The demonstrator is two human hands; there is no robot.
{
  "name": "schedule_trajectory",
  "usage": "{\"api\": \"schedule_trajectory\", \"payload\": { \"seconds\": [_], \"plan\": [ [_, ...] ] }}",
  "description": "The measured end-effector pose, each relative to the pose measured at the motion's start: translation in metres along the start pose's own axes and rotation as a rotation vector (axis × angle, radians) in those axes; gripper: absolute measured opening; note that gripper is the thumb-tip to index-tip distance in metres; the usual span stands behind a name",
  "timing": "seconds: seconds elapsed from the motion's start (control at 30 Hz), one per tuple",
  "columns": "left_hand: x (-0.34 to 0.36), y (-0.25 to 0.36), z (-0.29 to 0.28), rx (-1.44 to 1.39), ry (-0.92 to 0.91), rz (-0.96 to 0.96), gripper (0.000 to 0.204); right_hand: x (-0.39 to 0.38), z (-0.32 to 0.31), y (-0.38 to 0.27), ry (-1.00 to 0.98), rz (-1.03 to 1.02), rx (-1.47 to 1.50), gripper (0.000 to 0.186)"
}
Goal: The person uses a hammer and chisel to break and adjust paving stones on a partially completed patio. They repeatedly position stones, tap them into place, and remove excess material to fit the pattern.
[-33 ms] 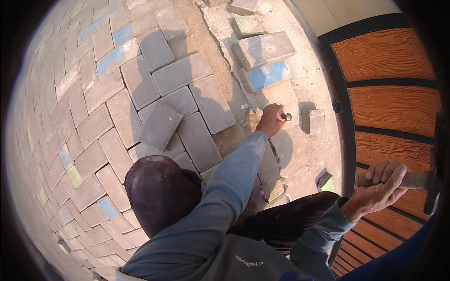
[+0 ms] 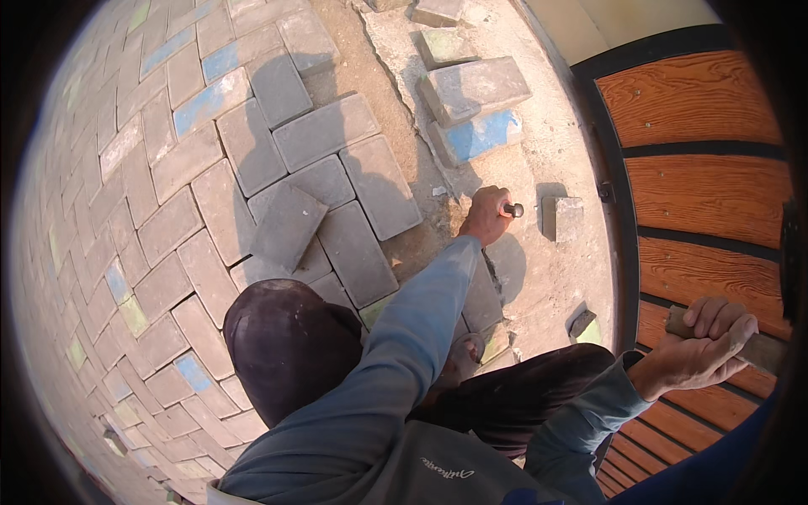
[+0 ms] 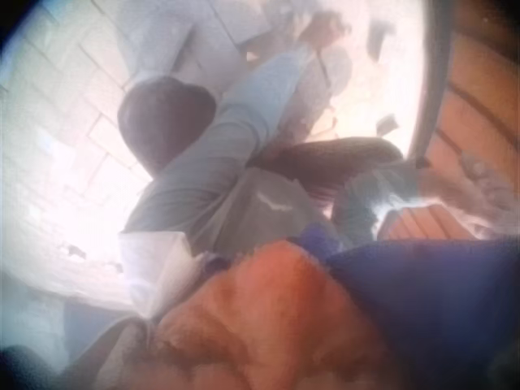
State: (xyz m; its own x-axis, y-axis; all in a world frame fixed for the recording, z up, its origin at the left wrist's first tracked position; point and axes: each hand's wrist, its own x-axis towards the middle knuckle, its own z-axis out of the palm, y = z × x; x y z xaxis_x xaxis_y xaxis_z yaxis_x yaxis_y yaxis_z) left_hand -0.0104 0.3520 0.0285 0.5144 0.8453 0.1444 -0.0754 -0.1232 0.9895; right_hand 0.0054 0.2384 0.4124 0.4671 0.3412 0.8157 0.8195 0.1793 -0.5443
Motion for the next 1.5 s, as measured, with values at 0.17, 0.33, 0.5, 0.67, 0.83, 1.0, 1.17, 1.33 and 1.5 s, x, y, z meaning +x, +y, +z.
{"api": "schedule_trajectory", "payload": {
  "seconds": [0.17,0.33,0.5,0.67,0.83,1.0,1.17,1.33,1.5],
  "plan": [
    [0.002,0.003,-0.003,0.027,0.004,0.026,0.016,-0.076,0.068,0.014,0.224,0.037,0.116,0.03],
    [0.007,0.007,-0.006,0.076,0.023,0.074,0.017,-0.221,0.006,0.088,-0.617,1.069,-0.169,0.021],
    [-0.006,0.005,0.004,0.036,0.059,0.009,0.022,-0.093,-0.025,0.04,-0.029,0.623,0.178,0.023],
    [0.002,-0.001,0.005,0.014,0.095,0.077,0.021,-0.002,0.063,-0.023,0.22,-0.145,0.045,0.052],
    [0.003,0.002,-0.001,0.017,0.072,0.03,0.02,-0.169,0.078,0.033,-0.555,1.356,-0.057,0.019],
    [0.002,0.003,-0.002,0.008,0.069,0.037,0.022,-0.203,-0.006,0.076,-0.362,1.11,0.195,0.021],
    [0.005,0.003,0.004,0.011,0.059,-0.021,0.02,-0.04,0.008,0.006,0.039,0.318,0.204,0.038],
    [0.004,0.002,0.004,0.011,0.129,0.07,0.02,-0.032,0.082,-0.011,0.261,-0.121,0.112,0.04],
    [0.0,-0.007,0.002,0.2,-0.038,-0.074,0.016,-0.223,0.047,0.062,-0.482,1.396,0.03,0.021]
  ]
}}
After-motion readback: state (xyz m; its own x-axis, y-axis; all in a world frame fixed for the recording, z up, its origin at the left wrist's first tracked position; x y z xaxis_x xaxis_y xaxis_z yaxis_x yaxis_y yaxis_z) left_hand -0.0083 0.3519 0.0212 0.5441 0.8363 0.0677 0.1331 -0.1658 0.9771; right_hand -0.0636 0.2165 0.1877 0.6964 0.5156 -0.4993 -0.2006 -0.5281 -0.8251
